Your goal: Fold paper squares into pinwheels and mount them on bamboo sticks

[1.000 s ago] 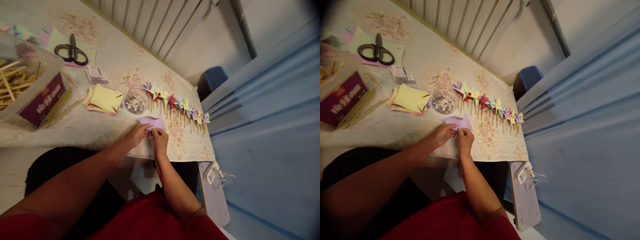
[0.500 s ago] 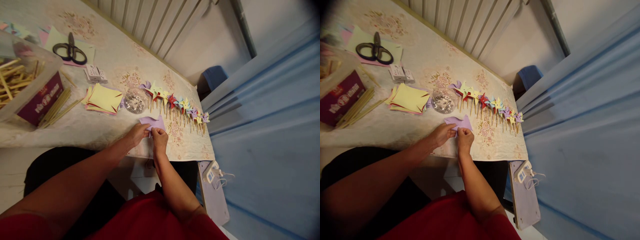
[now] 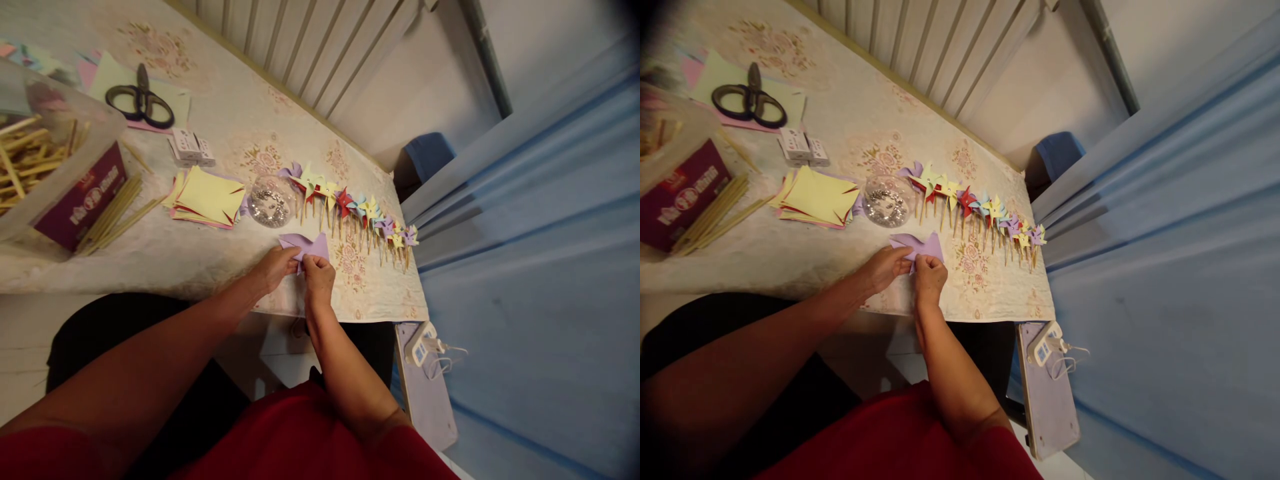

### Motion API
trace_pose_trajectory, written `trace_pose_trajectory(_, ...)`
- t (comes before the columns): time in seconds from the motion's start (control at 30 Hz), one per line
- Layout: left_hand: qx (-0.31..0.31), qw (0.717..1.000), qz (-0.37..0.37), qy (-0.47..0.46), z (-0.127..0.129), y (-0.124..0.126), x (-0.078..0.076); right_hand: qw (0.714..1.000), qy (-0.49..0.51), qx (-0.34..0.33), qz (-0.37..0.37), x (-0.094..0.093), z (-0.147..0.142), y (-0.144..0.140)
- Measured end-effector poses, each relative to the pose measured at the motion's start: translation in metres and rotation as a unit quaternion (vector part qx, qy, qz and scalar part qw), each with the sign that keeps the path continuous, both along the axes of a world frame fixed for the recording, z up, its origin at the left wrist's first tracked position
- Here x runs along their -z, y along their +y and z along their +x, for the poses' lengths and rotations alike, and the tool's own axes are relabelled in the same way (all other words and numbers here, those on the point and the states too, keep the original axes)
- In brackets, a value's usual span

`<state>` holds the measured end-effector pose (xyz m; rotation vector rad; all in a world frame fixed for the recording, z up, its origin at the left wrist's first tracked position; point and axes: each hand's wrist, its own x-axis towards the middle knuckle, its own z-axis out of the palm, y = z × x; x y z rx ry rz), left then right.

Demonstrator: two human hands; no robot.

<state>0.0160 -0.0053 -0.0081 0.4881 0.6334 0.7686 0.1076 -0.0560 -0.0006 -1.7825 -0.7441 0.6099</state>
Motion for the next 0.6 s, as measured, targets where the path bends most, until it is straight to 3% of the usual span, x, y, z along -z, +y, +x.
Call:
trace_pose_trajectory(0.2,-0.006,0.998,0.062,0.007,-0.0007,-0.0039,-0.0014,1.0,0.003,-0.008,0.004,0.0001,-0.0006,0.0003)
trace_pose_trajectory(0.6,-0.071,0.99,0.091,0.08,0.0029,-0.0078,0.0004,0.999,0.032,-0.009,0.008,0.0026,-0.0064,-0.0007)
